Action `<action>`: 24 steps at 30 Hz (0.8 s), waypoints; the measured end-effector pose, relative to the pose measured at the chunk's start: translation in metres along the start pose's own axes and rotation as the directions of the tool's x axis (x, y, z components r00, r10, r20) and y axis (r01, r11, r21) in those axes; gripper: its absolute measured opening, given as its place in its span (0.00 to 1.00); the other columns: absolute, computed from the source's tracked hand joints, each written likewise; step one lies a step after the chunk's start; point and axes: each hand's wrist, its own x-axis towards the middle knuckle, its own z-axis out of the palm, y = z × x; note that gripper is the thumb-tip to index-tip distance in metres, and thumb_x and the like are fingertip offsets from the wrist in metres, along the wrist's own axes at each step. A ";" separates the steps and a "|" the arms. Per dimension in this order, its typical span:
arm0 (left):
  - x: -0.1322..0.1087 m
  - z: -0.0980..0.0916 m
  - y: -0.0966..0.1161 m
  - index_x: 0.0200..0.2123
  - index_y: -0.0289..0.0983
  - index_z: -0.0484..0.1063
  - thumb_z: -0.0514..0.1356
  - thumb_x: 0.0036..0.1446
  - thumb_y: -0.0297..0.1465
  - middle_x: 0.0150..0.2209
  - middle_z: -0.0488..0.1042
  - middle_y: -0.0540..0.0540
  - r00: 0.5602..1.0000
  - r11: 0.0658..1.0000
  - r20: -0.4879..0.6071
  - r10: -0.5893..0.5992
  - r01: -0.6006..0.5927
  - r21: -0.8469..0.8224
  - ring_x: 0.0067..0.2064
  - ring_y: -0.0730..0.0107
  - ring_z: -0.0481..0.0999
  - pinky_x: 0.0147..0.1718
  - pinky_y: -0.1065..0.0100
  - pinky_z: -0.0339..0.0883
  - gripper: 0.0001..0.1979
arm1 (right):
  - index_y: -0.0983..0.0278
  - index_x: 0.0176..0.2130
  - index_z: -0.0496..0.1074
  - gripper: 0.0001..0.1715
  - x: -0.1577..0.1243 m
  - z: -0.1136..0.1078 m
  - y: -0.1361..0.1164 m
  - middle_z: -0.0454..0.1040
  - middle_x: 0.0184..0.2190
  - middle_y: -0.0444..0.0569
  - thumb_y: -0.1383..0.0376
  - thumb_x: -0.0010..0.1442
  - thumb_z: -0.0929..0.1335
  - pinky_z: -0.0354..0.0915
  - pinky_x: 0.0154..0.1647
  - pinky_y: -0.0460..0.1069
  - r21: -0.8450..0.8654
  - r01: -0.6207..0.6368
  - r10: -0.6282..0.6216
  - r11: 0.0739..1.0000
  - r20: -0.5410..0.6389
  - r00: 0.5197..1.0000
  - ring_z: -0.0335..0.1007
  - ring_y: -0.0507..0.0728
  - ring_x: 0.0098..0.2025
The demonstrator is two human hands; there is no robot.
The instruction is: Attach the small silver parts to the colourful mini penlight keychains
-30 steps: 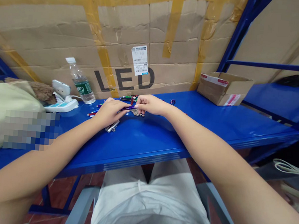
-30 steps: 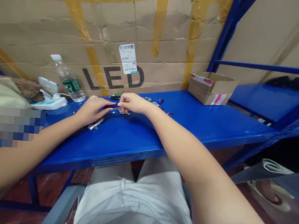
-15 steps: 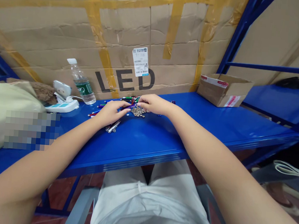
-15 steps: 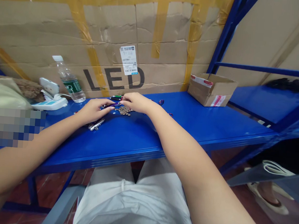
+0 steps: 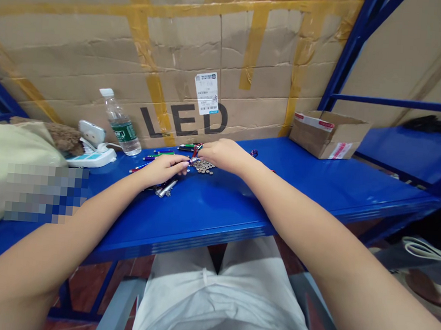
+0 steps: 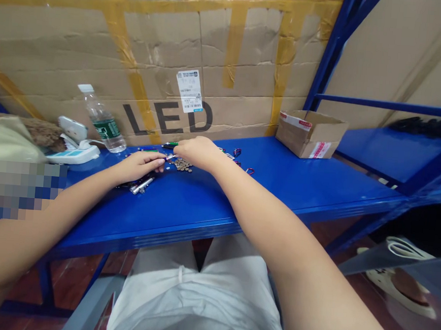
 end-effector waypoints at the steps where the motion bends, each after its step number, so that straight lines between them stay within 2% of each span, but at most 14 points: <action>1: 0.000 0.000 -0.001 0.40 0.36 0.73 0.48 0.62 0.44 0.32 0.77 0.47 1.000 1.000 0.001 0.002 -0.002 0.010 0.33 0.68 0.74 0.37 0.66 0.68 0.20 | 0.64 0.39 0.73 0.13 0.000 0.001 -0.001 0.75 0.37 0.51 0.67 0.65 0.60 0.51 0.30 0.48 0.007 0.001 -0.001 1.000 0.000 1.000 0.68 0.54 0.33; 5: -0.001 -0.001 -0.004 0.41 0.37 0.74 0.49 0.61 0.44 0.33 0.77 0.47 0.999 0.999 -0.034 0.023 -0.022 0.040 0.33 0.68 0.74 0.39 0.66 0.67 0.20 | 0.65 0.39 0.72 0.14 0.000 0.005 -0.002 0.75 0.37 0.52 0.65 0.66 0.59 0.50 0.30 0.48 0.102 -0.011 0.013 0.995 -0.020 1.000 0.66 0.53 0.32; 9: -0.002 0.000 -0.003 0.43 0.37 0.75 0.49 0.61 0.45 0.35 0.78 0.46 0.995 0.995 -0.089 0.054 -0.046 0.090 0.34 0.67 0.74 0.38 0.67 0.67 0.22 | 0.66 0.36 0.69 0.13 0.001 0.010 -0.001 0.73 0.35 0.51 0.65 0.65 0.58 0.51 0.31 0.47 0.276 0.014 0.011 0.961 -0.089 0.996 0.64 0.53 0.32; 12: -0.002 0.001 -0.001 0.43 0.38 0.75 0.49 0.61 0.44 0.39 0.79 0.44 0.979 0.974 -0.160 0.127 -0.093 0.207 0.39 0.63 0.76 0.40 0.65 0.67 0.21 | 0.66 0.31 0.67 0.11 0.002 0.012 -0.002 0.71 0.29 0.48 0.67 0.62 0.59 0.52 0.31 0.47 0.442 -0.003 0.064 0.897 -0.122 0.990 0.61 0.52 0.30; 14: -0.001 0.000 -0.001 0.44 0.39 0.75 0.50 0.61 0.44 0.41 0.78 0.43 0.961 0.942 -0.194 0.195 -0.129 0.308 0.43 0.61 0.75 0.42 0.63 0.66 0.20 | 0.65 0.27 0.64 0.11 0.002 0.013 -0.005 0.69 0.26 0.46 0.67 0.60 0.60 0.53 0.30 0.46 0.567 -0.061 0.141 0.821 -0.098 0.985 0.60 0.51 0.29; 16: 0.000 -0.001 -0.002 0.45 0.39 0.74 0.50 0.61 0.43 0.42 0.78 0.42 0.946 0.900 -0.201 0.254 -0.155 0.407 0.44 0.60 0.75 0.44 0.61 0.65 0.20 | 0.64 0.24 0.62 0.11 0.003 0.013 -0.008 0.67 0.23 0.44 0.68 0.58 0.60 0.54 0.29 0.46 0.716 -0.158 0.224 0.680 0.002 0.975 0.60 0.50 0.27; 18: -0.001 -0.003 -0.001 0.46 0.41 0.74 0.50 0.62 0.42 0.42 0.78 0.41 0.937 0.859 -0.194 0.291 -0.167 0.483 0.44 0.60 0.75 0.43 0.59 0.63 0.19 | 0.64 0.23 0.61 0.11 0.003 0.013 -0.010 0.66 0.21 0.43 0.70 0.57 0.60 0.56 0.26 0.45 0.847 -0.260 0.262 0.464 0.149 0.953 0.60 0.49 0.24; 21: -0.004 -0.009 0.003 0.46 0.43 0.74 0.50 0.63 0.40 0.44 0.78 0.42 0.927 0.817 -0.189 0.324 -0.173 0.551 0.44 0.60 0.75 0.42 0.57 0.61 0.16 | 0.64 0.24 0.62 0.10 0.004 0.013 -0.011 0.64 0.20 0.42 0.70 0.57 0.61 0.56 0.22 0.44 0.929 -0.342 0.224 0.139 0.307 0.925 0.57 0.48 0.20; 24: -0.008 -0.016 0.010 0.45 0.46 0.74 0.49 0.64 0.37 0.44 0.78 0.45 0.925 0.791 -0.188 0.330 -0.162 0.589 0.44 0.60 0.75 0.40 0.56 0.58 0.15 | 0.64 0.24 0.61 0.11 0.005 0.013 -0.012 0.58 0.18 0.40 0.70 0.57 0.61 0.53 0.19 0.43 0.910 -0.401 0.123 -0.110 0.413 0.902 0.52 0.47 0.19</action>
